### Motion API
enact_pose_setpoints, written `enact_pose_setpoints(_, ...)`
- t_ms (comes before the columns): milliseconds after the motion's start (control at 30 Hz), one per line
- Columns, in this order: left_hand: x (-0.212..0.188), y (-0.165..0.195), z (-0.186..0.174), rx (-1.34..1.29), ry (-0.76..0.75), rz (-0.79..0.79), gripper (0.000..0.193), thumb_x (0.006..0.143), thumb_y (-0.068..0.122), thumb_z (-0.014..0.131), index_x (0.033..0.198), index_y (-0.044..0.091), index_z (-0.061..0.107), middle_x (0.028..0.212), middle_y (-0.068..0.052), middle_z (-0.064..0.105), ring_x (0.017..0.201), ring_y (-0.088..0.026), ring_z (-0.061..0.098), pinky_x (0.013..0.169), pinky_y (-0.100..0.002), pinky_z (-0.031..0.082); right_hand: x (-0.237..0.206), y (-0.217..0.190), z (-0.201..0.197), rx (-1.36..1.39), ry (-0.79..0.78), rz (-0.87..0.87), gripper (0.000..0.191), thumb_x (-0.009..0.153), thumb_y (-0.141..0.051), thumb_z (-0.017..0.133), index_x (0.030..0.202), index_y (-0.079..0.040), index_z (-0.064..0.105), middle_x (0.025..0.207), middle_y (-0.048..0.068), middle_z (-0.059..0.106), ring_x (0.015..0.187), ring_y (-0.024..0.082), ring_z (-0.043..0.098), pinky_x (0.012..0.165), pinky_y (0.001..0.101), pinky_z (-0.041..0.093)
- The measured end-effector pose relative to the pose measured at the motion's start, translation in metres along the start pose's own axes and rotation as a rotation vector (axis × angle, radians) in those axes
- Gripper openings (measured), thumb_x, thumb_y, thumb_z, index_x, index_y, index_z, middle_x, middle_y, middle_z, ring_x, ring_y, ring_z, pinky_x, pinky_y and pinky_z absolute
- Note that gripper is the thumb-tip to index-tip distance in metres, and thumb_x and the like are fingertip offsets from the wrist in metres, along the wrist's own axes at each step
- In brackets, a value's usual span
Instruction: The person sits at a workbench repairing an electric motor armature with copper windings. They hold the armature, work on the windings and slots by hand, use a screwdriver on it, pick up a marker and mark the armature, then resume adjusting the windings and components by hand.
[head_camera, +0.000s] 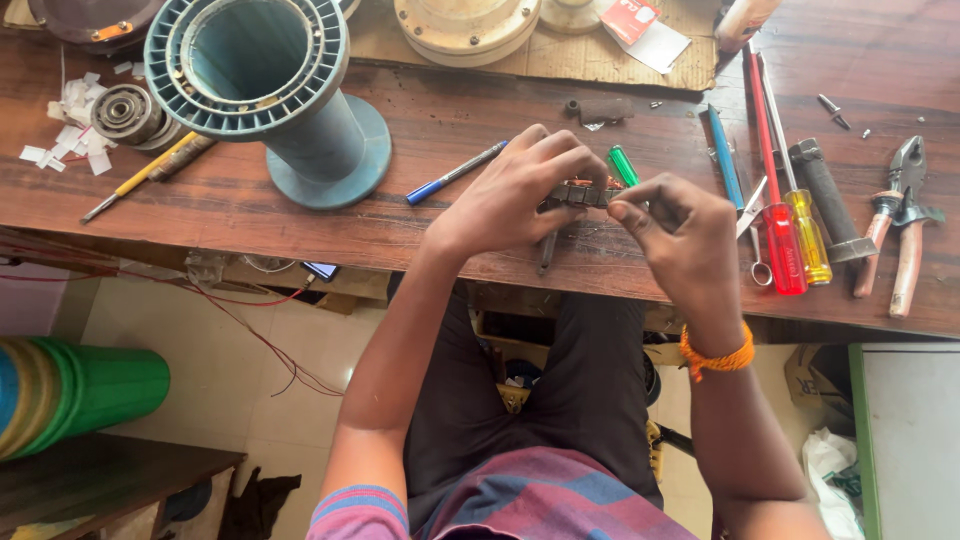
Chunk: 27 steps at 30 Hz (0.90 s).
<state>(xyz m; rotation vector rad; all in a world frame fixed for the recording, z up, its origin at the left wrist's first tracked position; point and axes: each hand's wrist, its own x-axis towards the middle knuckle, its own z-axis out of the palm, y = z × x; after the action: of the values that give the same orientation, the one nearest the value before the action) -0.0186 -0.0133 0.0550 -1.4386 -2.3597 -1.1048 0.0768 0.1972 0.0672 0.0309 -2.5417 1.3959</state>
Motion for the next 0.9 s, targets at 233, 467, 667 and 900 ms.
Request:
enact_pose_setpoints(233,0.012,-0.006,-0.001,-0.021,-0.086,0.001,0.043,0.082,0.019,0.083,0.119,0.017,0.063,0.119,0.000,0.062,0.116,-0.028,0.055,0.101,-0.042,0.049,-0.016,0.018,0.032,-0.005,0.075,-0.256,0.010,0.093,0.000,0.076,0.103,0.000,0.073,0.085,0.005,0.069,0.062,0.005,0.052,0.056,0.0246,0.042)
enact_pose_setpoints(467,-0.007,-0.008,0.013,0.206,0.210,0.292,0.031,0.085,0.022,0.082,0.111,0.022,0.066,0.128,-0.002,0.055,0.118,-0.025,0.052,0.099,-0.044,0.047,-0.025,0.050,0.062,0.239,0.077,-0.154,0.009,0.091,0.002,0.079,0.096,0.000,0.072,0.068,-0.003,0.055,0.061,0.003,0.039,0.054,0.0233,0.031)
enact_pose_setpoints(667,-0.033,-0.010,0.029,0.288,0.361,0.281,0.020,0.091,0.019,0.087,0.092,0.019,0.067,0.136,0.007,0.055,0.122,-0.019,0.053,0.099,-0.041,0.048,-0.034,0.059,0.055,0.344,0.052,-0.037,0.006,0.092,0.001,0.078,0.094,0.000,0.072,0.070,-0.006,0.057,0.064,0.000,0.043,0.056,0.0211,0.032)
enact_pose_setpoints(900,-0.042,-0.011,0.030,0.319,0.337,0.338,0.032,0.082,0.020,0.084,0.112,0.028,0.077,0.140,0.007,0.053,0.123,-0.021,0.053,0.102,-0.042,0.049,-0.040,0.052,0.051,0.247,0.056,-0.118,0.007,0.092,0.001,0.078,0.096,0.001,0.072,0.077,-0.002,0.068,0.068,0.000,0.053,0.059,0.0203,0.041)
